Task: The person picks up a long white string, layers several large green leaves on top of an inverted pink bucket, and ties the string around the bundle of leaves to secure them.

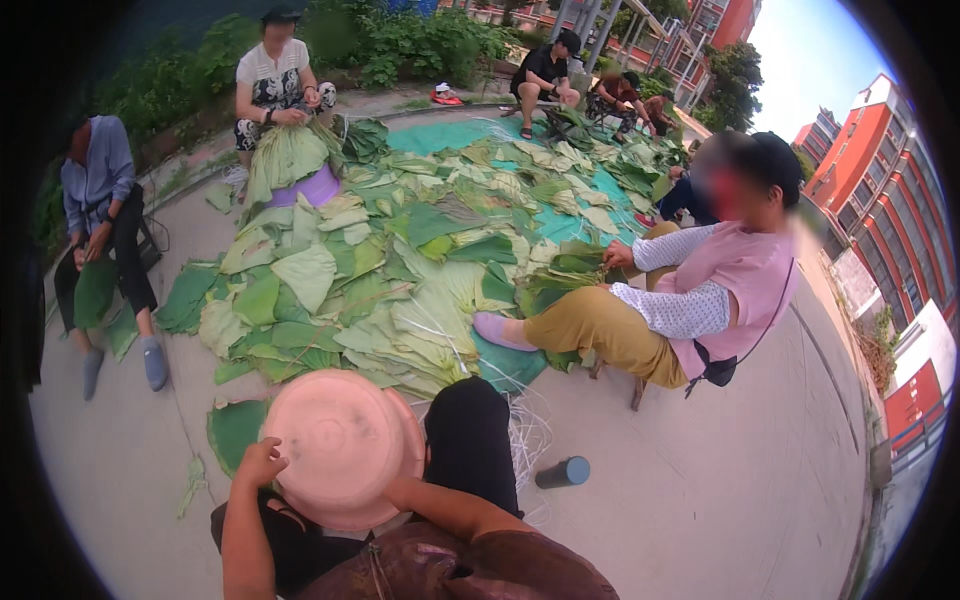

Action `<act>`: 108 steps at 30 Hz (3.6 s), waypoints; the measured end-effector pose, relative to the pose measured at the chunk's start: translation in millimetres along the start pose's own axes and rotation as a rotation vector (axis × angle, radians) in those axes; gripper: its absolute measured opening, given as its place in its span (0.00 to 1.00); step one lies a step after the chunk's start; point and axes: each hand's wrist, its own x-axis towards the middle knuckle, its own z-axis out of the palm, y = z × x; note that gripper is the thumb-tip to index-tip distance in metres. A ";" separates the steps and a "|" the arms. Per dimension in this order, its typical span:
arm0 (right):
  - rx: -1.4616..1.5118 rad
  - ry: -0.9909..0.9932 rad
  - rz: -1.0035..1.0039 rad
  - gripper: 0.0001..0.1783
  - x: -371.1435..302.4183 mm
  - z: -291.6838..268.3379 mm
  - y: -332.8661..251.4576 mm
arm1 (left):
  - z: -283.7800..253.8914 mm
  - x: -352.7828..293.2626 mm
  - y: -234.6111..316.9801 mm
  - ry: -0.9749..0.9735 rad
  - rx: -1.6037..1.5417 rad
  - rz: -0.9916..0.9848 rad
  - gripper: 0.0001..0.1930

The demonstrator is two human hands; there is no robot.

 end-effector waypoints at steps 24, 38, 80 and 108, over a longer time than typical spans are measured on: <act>-0.054 -0.069 -0.005 0.13 21.8 12.5 4.9 | -5.8 0.4 -13.8 -0.022 0.016 -0.035 0.26; 0.120 0.387 -0.134 0.08 -5.6 -25.9 -16.9 | 5.4 -12.7 -22.2 0.081 -0.001 -0.016 0.25; 1.689 0.523 0.764 0.31 -131.0 63.3 129.4 | -19.3 -2.8 -10.2 0.125 0.064 -0.014 0.24; 2.131 0.675 0.364 0.28 -135.7 24.4 121.8 | -18.4 -4.7 -1.5 0.184 -0.029 0.007 0.24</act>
